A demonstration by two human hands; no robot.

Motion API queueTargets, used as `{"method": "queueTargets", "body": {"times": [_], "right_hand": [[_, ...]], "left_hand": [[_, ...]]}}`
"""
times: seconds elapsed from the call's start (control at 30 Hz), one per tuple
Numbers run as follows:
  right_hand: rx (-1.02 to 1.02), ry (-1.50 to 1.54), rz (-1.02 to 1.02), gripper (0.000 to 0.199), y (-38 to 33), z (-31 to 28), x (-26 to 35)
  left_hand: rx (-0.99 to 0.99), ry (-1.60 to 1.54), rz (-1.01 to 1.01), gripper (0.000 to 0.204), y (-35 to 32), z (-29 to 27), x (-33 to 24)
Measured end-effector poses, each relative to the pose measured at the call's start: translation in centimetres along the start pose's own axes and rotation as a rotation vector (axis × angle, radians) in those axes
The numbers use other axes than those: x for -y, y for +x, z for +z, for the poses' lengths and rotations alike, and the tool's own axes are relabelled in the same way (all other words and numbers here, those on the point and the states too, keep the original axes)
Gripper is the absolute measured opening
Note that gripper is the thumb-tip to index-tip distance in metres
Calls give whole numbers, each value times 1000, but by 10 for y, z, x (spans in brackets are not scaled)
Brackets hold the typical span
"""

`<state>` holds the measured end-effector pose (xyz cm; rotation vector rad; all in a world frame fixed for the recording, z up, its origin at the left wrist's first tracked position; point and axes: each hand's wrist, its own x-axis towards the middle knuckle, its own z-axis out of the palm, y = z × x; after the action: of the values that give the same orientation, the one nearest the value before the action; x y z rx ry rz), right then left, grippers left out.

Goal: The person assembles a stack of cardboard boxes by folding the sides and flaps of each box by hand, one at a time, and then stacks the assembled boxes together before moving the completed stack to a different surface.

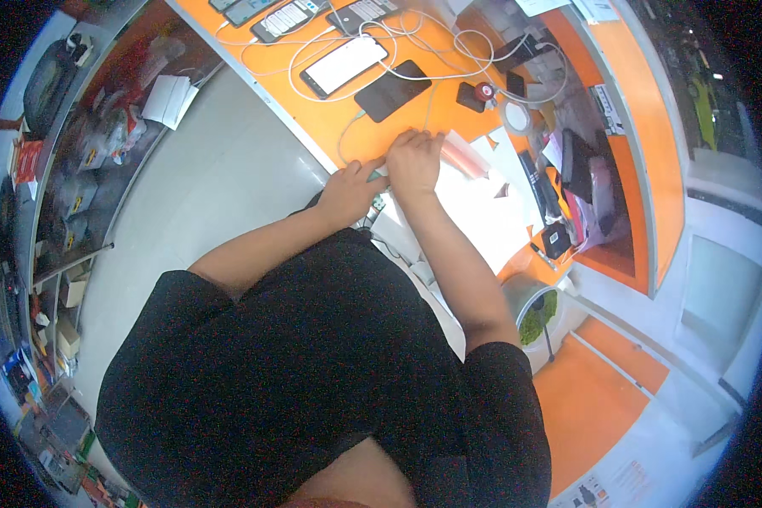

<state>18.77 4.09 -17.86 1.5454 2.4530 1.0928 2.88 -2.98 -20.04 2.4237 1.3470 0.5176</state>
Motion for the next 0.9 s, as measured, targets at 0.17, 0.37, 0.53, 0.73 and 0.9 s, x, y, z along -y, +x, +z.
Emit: {"method": "queueTargets", "body": {"times": [0.17,0.37,0.53,0.73,0.9], "right_hand": [[365,527,153,12,22,-3,-51],[223,543,259,6,6,20,-41],[181,485,156,33,-11,-6,-10],[384,551,242,43,-26,-9,0],[464,529,189,48,-28,-18,-6]], "left_hand": [[19,-59,-24,48,3,-7,3],[82,-65,31,49,12,-11,3],[103,-95,11,41,12,-15,7],[74,-117,44,26,13,-12,13],[129,-106,51,27,14,-10,9]]}}
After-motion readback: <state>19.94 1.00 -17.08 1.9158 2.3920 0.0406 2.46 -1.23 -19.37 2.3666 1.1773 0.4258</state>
